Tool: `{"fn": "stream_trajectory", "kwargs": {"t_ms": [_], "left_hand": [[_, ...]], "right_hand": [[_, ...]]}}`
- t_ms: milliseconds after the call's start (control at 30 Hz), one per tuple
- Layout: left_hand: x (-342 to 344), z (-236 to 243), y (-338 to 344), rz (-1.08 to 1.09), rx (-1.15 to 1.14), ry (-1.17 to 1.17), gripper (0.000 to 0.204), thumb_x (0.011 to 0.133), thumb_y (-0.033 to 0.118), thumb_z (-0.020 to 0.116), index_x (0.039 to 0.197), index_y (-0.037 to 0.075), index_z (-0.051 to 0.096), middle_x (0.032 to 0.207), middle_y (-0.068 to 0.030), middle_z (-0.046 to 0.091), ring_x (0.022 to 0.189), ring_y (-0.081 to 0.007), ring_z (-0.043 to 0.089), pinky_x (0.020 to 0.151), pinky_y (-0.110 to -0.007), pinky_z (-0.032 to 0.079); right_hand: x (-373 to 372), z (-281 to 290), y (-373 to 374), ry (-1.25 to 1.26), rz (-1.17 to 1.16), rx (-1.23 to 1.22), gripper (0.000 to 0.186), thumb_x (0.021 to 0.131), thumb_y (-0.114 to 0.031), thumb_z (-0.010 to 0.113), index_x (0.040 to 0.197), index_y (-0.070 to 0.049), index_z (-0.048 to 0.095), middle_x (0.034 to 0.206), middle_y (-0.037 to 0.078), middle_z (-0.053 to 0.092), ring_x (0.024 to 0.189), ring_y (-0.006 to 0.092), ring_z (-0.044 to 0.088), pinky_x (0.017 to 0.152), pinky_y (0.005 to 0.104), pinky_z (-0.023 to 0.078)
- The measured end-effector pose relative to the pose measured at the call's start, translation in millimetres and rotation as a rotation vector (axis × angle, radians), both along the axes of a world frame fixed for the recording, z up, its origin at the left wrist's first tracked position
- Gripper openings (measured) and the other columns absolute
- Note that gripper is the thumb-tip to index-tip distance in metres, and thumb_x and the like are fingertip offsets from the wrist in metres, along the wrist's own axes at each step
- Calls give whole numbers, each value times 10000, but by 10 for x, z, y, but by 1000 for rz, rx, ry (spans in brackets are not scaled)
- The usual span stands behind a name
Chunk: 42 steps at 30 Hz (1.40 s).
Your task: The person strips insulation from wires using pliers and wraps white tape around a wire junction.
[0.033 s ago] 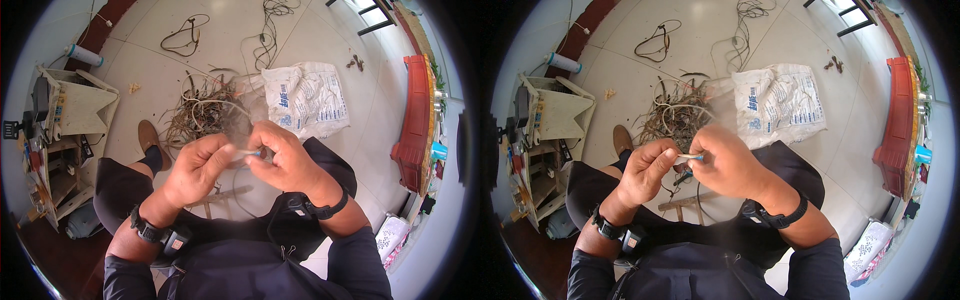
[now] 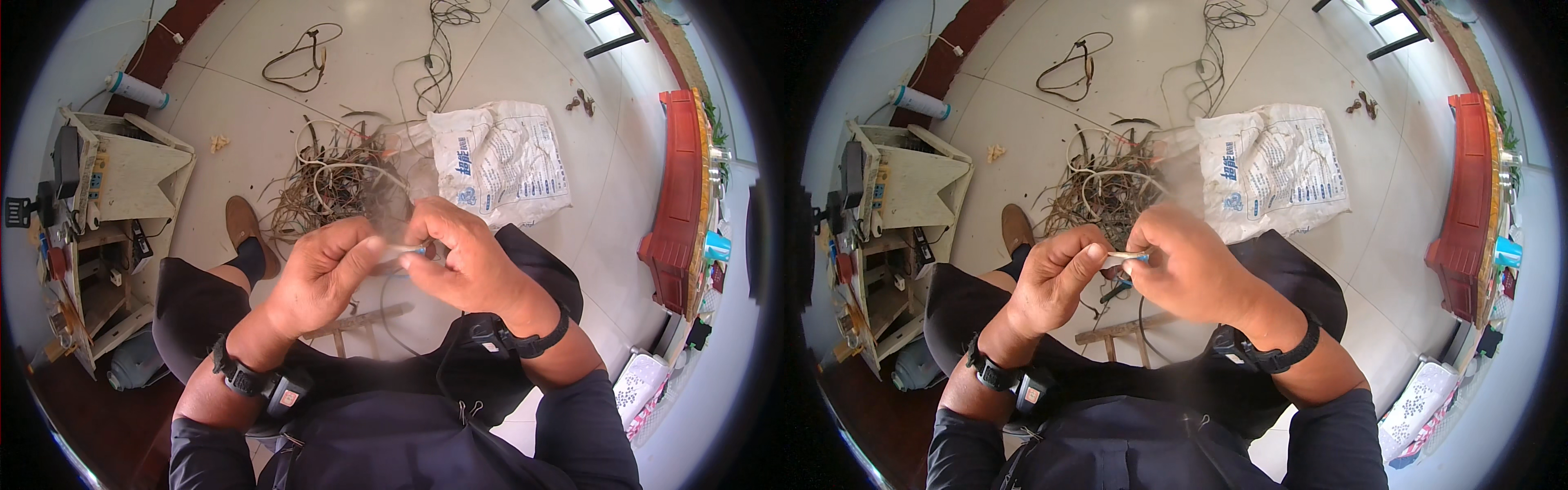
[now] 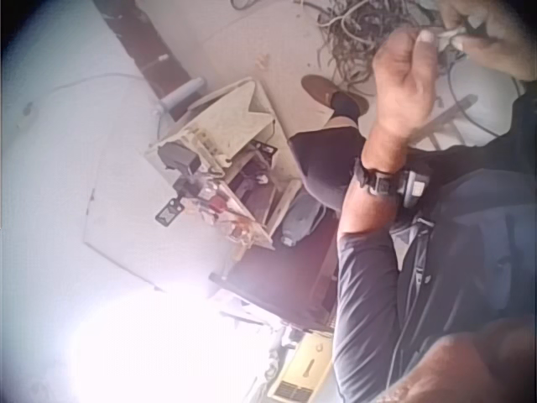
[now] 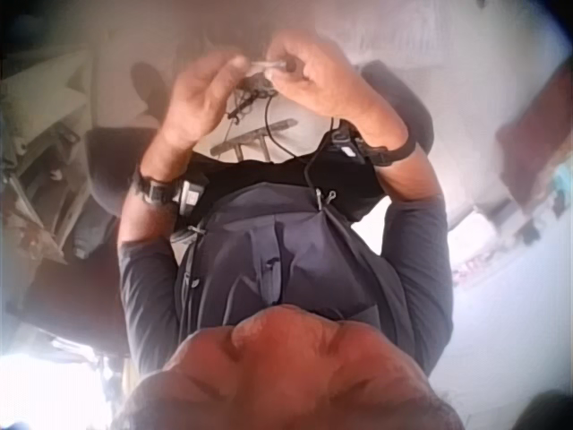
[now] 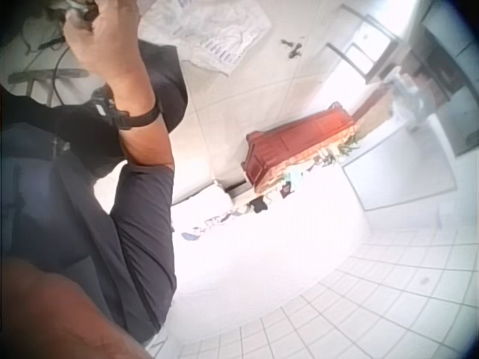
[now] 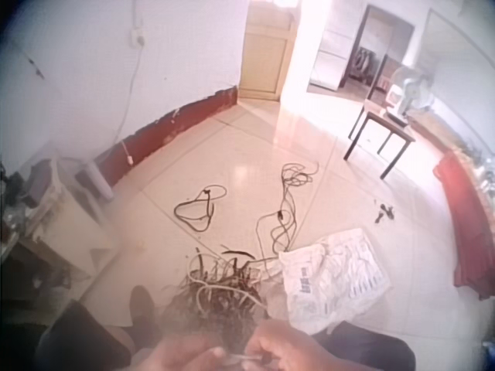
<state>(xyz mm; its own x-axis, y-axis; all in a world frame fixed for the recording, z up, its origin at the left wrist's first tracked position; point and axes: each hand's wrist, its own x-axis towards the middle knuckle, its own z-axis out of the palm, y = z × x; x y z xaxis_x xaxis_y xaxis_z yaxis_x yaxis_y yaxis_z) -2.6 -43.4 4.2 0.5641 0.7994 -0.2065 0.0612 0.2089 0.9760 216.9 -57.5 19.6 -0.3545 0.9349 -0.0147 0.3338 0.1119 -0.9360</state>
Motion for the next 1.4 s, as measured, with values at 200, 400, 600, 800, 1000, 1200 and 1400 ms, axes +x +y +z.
{"fn": "stream_trajectory", "kwargs": {"t_ms": [200,400,600,800,1000,1200,1400], "left_hand": [[-30,21,77,-53,156,68,283,1046,232,557,886,4,600,795,-38,556,736,-138,523,681,-292,440],[-55,65,122,-115,186,53,245,1021,194,598,865,5,602,814,-65,590,741,-167,547,675,-302,450],[-90,5,144,-100,220,43,224,985,194,653,881,0,616,833,-75,615,751,-180,558,687,-305,459],[-85,-50,144,-110,220,23,195,964,190,682,903,9,639,852,-70,627,773,-180,567,700,-308,463],[-47,-73,98,-89,223,-17,124,951,145,690,940,27,655,836,-60,601,760,-175,572,707,-302,467],[-55,-77,77,-102,46,-136,92,971,112,665,992,23,652,937,-43,629,859,-130,584,793,-278,483],[-51,-29,74,-150,-51,-263,113,985,105,645,1055,16,647,982,-24,625,930,-107,558,837,-275,472]], "right_hand": [[50,8,10,36,-49,-1,148,820,-70,730,909,-26,621,832,87,590,774,234,561,789,331,485],[77,-9,38,35,15,148,94,834,-112,700,850,-29,658,777,92,636,764,290,597,697,370,458],[89,7,18,87,73,85,80,861,-74,727,862,-41,654,723,50,583,677,201,543,612,320,421],[80,87,8,126,65,-83,121,891,-126,679,837,-18,672,739,74,638,700,209,600,638,328,457],[97,77,-1,181,80,-175,144,919,-137,662,850,-10,660,742,62,643,696,162,608,634,302,460],[90,19,-40,386,64,-406,162,941,-143,641,860,-3,656,745,15,624,712,87,562,635,268,442],[79,-62,-73,583,61,-622,172,938,-148,629,843,-7,652,752,-14,597,726,66,511,655,238,410]]}}
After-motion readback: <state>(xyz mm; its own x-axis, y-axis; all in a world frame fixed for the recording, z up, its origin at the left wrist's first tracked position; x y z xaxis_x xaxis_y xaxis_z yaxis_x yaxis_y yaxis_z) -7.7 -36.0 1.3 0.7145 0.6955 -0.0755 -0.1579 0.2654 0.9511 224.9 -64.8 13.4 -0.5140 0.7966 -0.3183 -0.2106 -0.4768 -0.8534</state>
